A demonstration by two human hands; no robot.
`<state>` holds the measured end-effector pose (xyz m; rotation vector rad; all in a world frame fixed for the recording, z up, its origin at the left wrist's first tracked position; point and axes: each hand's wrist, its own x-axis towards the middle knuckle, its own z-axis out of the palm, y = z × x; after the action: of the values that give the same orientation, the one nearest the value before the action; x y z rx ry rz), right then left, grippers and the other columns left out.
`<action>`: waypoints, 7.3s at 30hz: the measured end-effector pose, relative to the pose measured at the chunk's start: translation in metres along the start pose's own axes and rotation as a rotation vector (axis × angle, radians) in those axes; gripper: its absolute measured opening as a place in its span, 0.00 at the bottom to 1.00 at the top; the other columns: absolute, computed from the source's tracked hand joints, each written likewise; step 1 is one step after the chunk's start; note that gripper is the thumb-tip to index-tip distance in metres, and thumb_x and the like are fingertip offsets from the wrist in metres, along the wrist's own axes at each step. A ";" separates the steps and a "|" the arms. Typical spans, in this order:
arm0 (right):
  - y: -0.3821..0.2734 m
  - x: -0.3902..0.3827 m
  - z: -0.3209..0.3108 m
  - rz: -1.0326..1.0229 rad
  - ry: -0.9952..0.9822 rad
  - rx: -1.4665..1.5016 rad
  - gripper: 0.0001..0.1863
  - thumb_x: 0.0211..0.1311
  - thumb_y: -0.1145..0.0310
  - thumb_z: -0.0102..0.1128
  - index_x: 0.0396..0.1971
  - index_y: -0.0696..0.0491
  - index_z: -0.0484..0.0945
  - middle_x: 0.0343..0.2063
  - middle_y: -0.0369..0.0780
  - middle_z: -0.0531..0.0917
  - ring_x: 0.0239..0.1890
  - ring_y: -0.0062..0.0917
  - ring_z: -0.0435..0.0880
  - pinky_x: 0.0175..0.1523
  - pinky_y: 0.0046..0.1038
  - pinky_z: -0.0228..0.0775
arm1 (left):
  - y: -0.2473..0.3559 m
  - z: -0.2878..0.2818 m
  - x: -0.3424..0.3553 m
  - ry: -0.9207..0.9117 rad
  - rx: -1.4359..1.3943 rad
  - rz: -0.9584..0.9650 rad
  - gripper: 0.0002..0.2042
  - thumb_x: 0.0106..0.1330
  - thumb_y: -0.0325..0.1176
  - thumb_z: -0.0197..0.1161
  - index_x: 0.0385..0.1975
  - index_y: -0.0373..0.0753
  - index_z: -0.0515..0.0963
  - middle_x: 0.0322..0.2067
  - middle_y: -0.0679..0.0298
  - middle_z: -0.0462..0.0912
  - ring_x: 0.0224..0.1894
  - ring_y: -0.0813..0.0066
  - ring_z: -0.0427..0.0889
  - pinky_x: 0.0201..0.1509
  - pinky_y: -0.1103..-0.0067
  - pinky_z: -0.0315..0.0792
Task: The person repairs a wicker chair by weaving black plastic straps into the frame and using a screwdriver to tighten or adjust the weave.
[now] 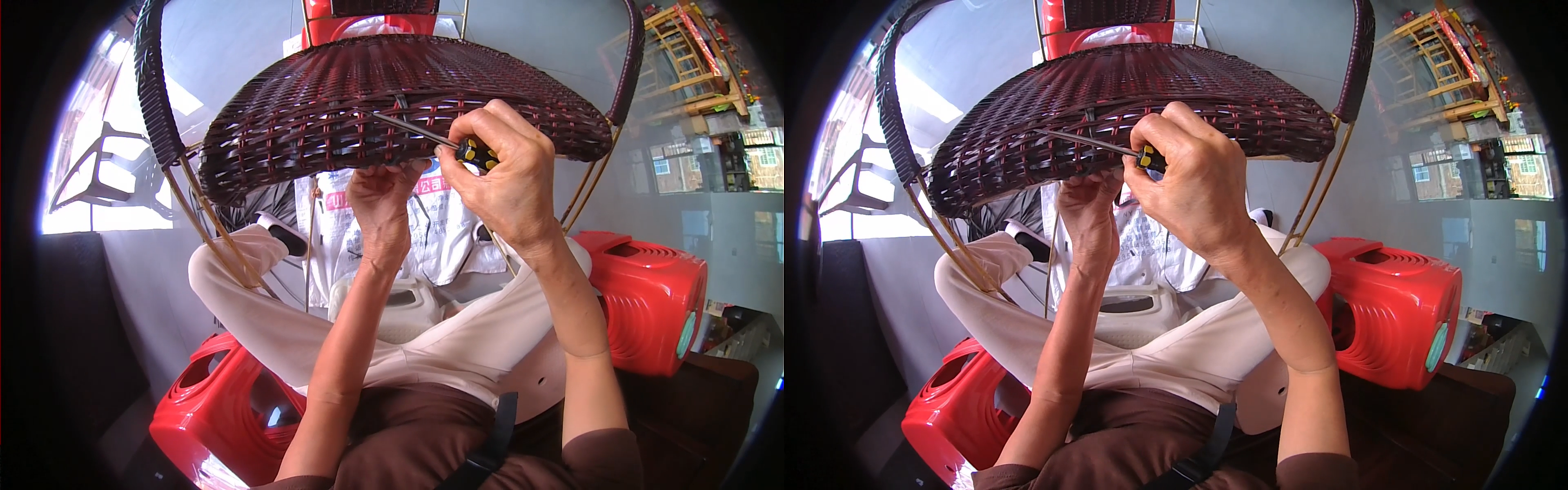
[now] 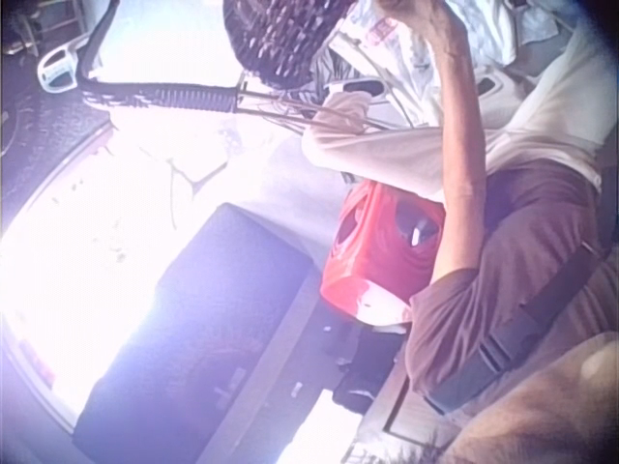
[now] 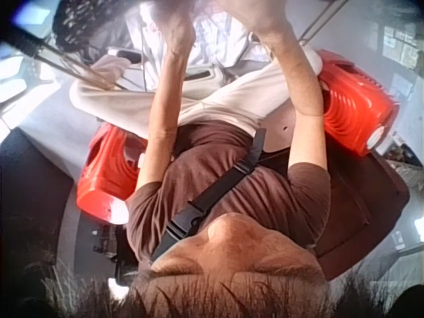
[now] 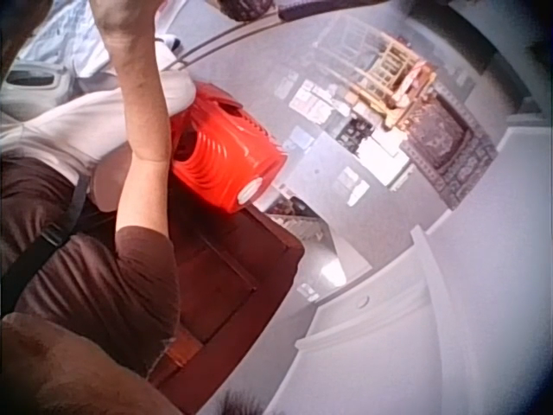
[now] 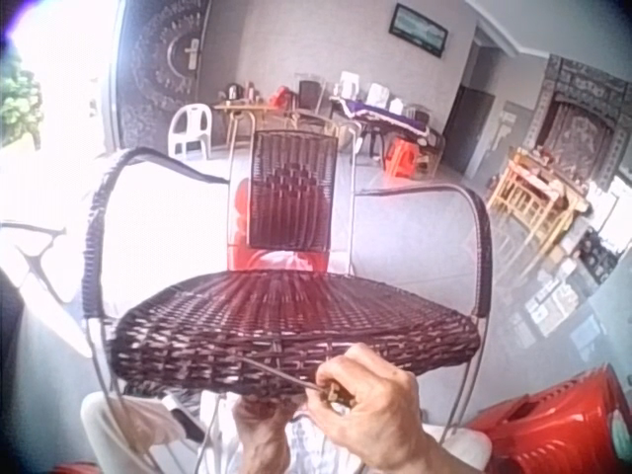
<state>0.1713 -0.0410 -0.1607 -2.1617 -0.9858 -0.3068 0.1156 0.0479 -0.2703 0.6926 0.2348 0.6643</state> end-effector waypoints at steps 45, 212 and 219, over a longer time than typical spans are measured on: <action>0.011 -0.002 0.003 -0.096 0.088 0.046 0.08 0.37 0.80 0.65 0.20 0.58 0.74 0.17 0.36 0.73 0.18 0.19 0.71 0.25 0.18 0.63 | 0.015 0.010 -0.006 0.047 -0.033 -0.129 0.09 0.48 0.15 0.62 0.24 0.36 0.71 0.27 0.62 0.78 0.31 0.75 0.78 0.42 0.76 0.75; 0.023 -0.088 0.054 0.339 0.141 0.591 0.02 0.52 0.79 0.54 0.26 0.60 0.74 0.14 0.35 0.72 0.15 0.13 0.65 0.19 0.17 0.54 | 0.046 0.039 -0.028 0.124 0.543 -0.016 0.06 0.61 0.26 0.55 0.24 0.33 0.70 0.12 0.69 0.71 0.12 0.91 0.66 0.14 0.92 0.56; 0.017 -0.090 0.035 0.405 0.056 0.476 0.02 0.52 0.77 0.55 0.25 0.60 0.74 0.14 0.36 0.72 0.14 0.14 0.65 0.20 0.18 0.55 | 0.042 0.046 -0.026 0.167 0.548 0.042 0.05 0.60 0.25 0.56 0.24 0.33 0.70 0.12 0.69 0.72 0.13 0.91 0.67 0.14 0.92 0.57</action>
<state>0.1197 -0.0736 -0.2373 -1.8413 -0.5026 0.0604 0.0940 0.0314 -0.2084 1.1693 0.5703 0.7042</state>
